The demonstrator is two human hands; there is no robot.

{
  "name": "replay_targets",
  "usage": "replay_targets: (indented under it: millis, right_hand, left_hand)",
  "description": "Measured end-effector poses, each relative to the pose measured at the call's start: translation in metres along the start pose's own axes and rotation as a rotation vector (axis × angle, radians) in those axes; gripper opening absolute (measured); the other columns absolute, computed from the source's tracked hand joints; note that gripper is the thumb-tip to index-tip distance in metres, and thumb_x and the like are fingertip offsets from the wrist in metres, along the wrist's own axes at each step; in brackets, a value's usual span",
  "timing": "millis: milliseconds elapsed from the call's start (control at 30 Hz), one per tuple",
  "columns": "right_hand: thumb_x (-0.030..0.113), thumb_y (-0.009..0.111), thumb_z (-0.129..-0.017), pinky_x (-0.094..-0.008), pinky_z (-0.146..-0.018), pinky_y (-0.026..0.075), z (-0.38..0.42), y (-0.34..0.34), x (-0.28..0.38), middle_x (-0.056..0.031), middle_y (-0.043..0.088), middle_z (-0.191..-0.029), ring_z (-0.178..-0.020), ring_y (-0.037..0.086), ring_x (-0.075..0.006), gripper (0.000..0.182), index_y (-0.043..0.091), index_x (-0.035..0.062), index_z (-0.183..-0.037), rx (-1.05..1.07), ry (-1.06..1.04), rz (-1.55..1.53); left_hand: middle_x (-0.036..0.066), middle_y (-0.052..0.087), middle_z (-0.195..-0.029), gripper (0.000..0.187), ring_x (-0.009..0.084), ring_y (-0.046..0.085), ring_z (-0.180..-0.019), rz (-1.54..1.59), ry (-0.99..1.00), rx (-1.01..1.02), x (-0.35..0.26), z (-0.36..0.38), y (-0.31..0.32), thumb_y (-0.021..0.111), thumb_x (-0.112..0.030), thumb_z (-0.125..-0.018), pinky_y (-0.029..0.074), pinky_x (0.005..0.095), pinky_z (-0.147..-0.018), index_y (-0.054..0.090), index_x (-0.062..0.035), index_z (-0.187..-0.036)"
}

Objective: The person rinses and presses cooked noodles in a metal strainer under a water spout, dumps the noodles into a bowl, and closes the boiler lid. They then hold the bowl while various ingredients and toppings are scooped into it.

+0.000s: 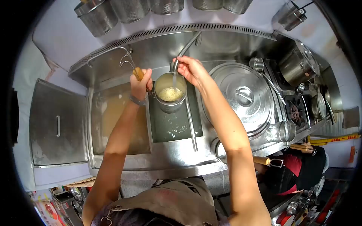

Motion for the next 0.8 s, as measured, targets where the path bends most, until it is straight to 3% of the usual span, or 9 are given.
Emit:
replay_targets:
  millis: [167,267,333,367,400,433,500,667,800]
  right_hand:
    - [0.008,0.05,-0.086,-0.0199,-0.058,0.048,0.022,0.004,0.008,-0.0122,0.061,-0.096,-0.067,0.055,-0.0085,0.022,0.053,-0.0054,-0.103,-0.039,0.052,0.09]
    - [0.007,0.048,-0.086,-0.021,-0.06,0.046,0.068,-0.004,0.02,-0.0078,0.062,-0.093,-0.067,0.056,-0.0116,0.025,0.052,-0.004,-0.108,-0.309,-0.225,0.12]
    - [0.003,0.043,-0.086,-0.0184,-0.054,0.04,0.126,-0.048,-0.016,-0.0063,0.061,-0.089,-0.064,0.054,-0.0092,0.021,0.053,-0.0001,-0.104,-0.609,-0.453,0.493]
    - [0.003,0.043,-0.086,-0.0251,-0.059,0.045,0.158,-0.056,-0.044,-0.0099,0.061,-0.088,-0.069,0.057,-0.0151,0.016,0.053,0.0,-0.098,-0.734,-0.395,0.821]
    - [0.01,0.047,-0.087,-0.0396,-0.057,0.047,0.177,-0.087,-0.094,-0.0177,0.059,-0.081,-0.066,0.059,-0.0331,0.014,0.052,-0.0015,-0.093,-0.788,-0.465,1.268]
    - [0.018,0.054,-0.084,-0.0487,-0.069,0.047,0.191,-0.11,-0.148,-0.026,0.055,-0.091,-0.077,0.056,-0.0441,0.023,0.049,-0.0025,-0.093,-0.682,-0.206,1.413]
    - [0.026,0.06,-0.079,-0.0485,-0.074,0.047,0.217,-0.142,-0.223,-0.0303,0.051,-0.101,-0.083,0.057,-0.0438,0.041,0.044,-0.0048,-0.101,-0.64,0.322,1.449]
    - [0.029,0.057,-0.081,-0.0452,-0.067,0.049,0.212,-0.157,-0.248,-0.0242,0.058,-0.085,-0.073,0.061,-0.0387,0.036,0.044,-0.0022,-0.094,-0.717,0.331,1.625]
    - [0.028,0.055,-0.08,-0.0478,-0.069,0.047,0.225,-0.153,-0.236,-0.027,0.059,-0.08,-0.076,0.059,-0.0416,0.036,0.043,-0.0034,-0.094,-0.79,0.334,1.569]
  left_hand:
    - [-0.003,0.037,-0.047,0.035,0.0059,0.033,-0.037,0.041,0.011,0.097,-0.003,-0.007,0.027,0.053,-0.015,-0.088,0.026,0.0217,-0.036,0.039,-0.01,-0.057]
    - [-0.003,0.035,-0.046,0.035,0.006,0.032,-0.037,0.058,-0.001,0.083,-0.004,-0.01,0.029,0.053,-0.015,-0.089,0.026,0.0218,-0.036,0.038,-0.0096,-0.057]
    - [-0.003,0.035,-0.045,0.036,0.0061,0.032,-0.036,0.051,-0.004,0.09,-0.009,-0.011,0.031,0.053,-0.015,-0.089,0.026,0.0218,-0.035,0.038,-0.0095,-0.056]
    - [-0.003,0.035,-0.045,0.037,0.0063,0.032,-0.036,0.048,-0.006,0.086,-0.009,-0.013,0.033,0.053,-0.016,-0.089,0.026,0.0218,-0.035,0.038,-0.0093,-0.056]
    - [-0.003,0.035,-0.045,0.037,0.0063,0.032,-0.036,0.049,-0.004,0.094,-0.008,-0.017,0.033,0.053,-0.016,-0.089,0.026,0.0218,-0.035,0.038,-0.0093,-0.056]
    - [-0.003,0.035,-0.045,0.037,0.0064,0.032,-0.036,0.08,0.016,0.114,-0.007,-0.019,0.032,0.053,-0.016,-0.089,0.026,0.0218,-0.035,0.038,-0.0095,-0.056]
    - [-0.003,0.035,-0.045,0.037,0.0066,0.032,-0.035,0.115,0.035,0.14,-0.004,-0.023,0.033,0.053,-0.016,-0.088,0.026,0.0219,-0.035,0.038,-0.0097,-0.056]
    - [-0.002,0.035,-0.044,0.035,0.007,0.03,-0.034,0.053,-0.011,-0.103,-0.002,-0.009,0.007,0.054,-0.016,-0.088,0.024,0.0231,-0.034,0.039,-0.0096,-0.057]
    - [-0.002,0.034,-0.044,0.036,0.0079,0.029,-0.034,0.056,0.091,-0.19,-0.024,-0.002,-0.016,0.054,-0.015,-0.087,0.023,0.0235,-0.034,0.038,-0.01,-0.055]
Point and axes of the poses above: each hand's wrist, its own z-axis away from the middle knuckle, its own y-axis out of the palm, x = y × z, the point moved 8 cm from there along -z, towards the middle knuckle
